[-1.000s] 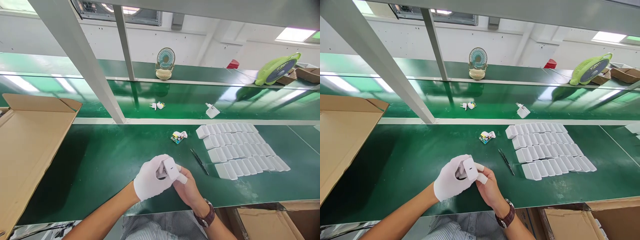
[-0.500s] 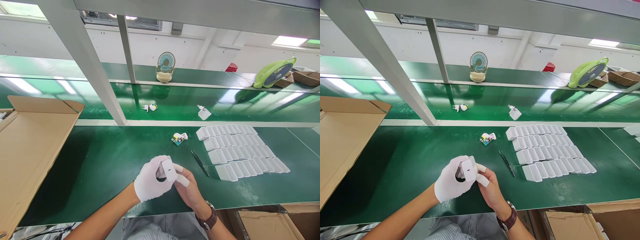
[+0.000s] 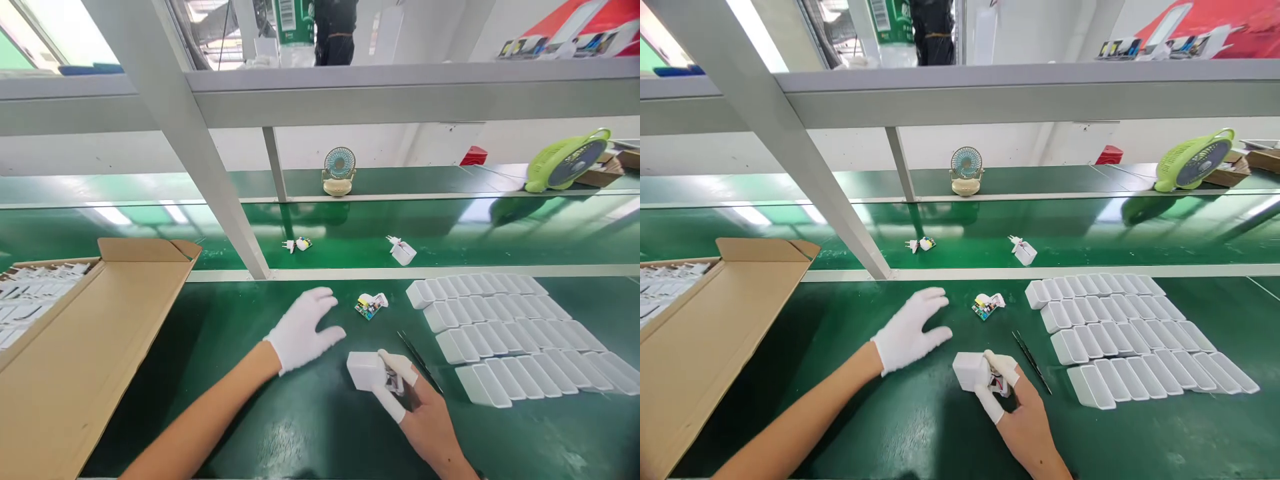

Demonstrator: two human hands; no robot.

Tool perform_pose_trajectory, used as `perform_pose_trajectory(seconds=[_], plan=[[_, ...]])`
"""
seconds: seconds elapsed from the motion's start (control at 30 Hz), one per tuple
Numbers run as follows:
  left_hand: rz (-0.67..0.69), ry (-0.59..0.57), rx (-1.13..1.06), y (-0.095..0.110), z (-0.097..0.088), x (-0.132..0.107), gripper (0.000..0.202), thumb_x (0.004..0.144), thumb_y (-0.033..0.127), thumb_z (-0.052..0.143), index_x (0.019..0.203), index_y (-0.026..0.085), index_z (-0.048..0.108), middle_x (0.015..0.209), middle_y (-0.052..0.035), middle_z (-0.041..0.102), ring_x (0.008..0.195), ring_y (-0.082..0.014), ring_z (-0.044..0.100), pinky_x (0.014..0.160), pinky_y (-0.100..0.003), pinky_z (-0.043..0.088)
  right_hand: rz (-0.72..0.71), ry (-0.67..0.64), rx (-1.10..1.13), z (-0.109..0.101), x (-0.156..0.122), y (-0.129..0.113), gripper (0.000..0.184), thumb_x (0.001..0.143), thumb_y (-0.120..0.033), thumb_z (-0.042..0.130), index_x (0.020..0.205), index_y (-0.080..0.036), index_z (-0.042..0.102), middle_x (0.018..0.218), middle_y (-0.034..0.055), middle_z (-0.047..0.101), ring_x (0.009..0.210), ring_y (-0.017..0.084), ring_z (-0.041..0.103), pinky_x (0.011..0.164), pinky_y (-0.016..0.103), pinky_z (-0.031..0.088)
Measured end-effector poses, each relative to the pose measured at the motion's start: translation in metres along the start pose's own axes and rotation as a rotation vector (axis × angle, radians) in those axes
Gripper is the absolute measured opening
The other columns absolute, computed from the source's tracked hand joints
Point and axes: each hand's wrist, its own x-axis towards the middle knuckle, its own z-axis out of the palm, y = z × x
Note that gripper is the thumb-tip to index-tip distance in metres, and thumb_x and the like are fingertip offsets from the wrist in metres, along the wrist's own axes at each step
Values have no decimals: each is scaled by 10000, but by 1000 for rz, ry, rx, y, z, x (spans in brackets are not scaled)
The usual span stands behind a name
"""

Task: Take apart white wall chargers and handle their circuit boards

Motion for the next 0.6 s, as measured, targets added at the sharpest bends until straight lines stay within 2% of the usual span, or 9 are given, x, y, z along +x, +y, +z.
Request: perform_pose_trajectory(seconds=[0.07, 0.1, 0.2, 0.3, 0.4, 0.5, 0.6], plan=[[-78, 36, 250, -27, -16, 38, 461, 863, 390, 699, 1281, 214, 617, 1470, -133, 529, 1385, -326, 450, 1167, -460, 370, -244, 37, -274, -6, 1, -2, 443, 923, -300, 684, 1364, -296, 636, 1239, 96, 692, 1069, 267, 694, 849, 376, 634], [-184, 57, 369, -41, -23, 57, 438, 852, 377, 700, 1256, 226, 622, 1472, -110, 531, 1391, -314, 437, 1169, -432, 358, -357, 60, -374, -7, 2, -4, 452, 931, -266, 668, 1379, -291, 619, 1189, 100, 702, 1038, 270, 695, 843, 396, 632], [-359, 96, 450, -82, -32, 107, 392, 875, 339, 640, 1221, 165, 586, 1405, -173, 558, 1355, -367, 422, 1087, -494, 376, -572, 155, -595, -4, 8, -12, 412, 931, -214, 663, 1340, -253, 624, 988, 91, 728, 886, 284, 689, 768, 455, 617], [-483, 72, 494, -113, -33, 136, 334, 865, 362, 633, 1110, 143, 573, 1297, -191, 608, 1255, -368, 453, 979, -461, 406, -554, 157, -721, 1, 8, -16, 347, 955, -213, 631, 1301, -218, 624, 984, 100, 730, 844, 283, 683, 727, 454, 608], [-567, 62, 531, -128, -38, 148, 294, 890, 346, 570, 1064, 109, 559, 1144, -201, 661, 1147, -352, 501, 907, -421, 394, -456, 99, -745, -1, 1, -20, 384, 978, -276, 596, 1352, -192, 583, 1166, 151, 702, 1000, 311, 704, 776, 452, 629], [-605, 59, 539, -129, -47, 156, 243, 895, 335, 520, 951, 107, 586, 973, -179, 690, 1050, -335, 548, 855, -398, 374, -350, -9, -723, -13, -5, -24, 401, 986, -321, 553, 1366, -197, 582, 1244, 161, 680, 1072, 314, 714, 759, 413, 657], [-583, 40, 491, -112, -46, 158, 236, 875, 366, 511, 843, 148, 596, 865, -145, 691, 950, -317, 580, 780, -371, 367, -369, -107, -676, -30, 3, -24, 461, 971, -160, 460, 1415, -225, 564, 1233, 122, 704, 1095, 268, 717, 859, 384, 651]])
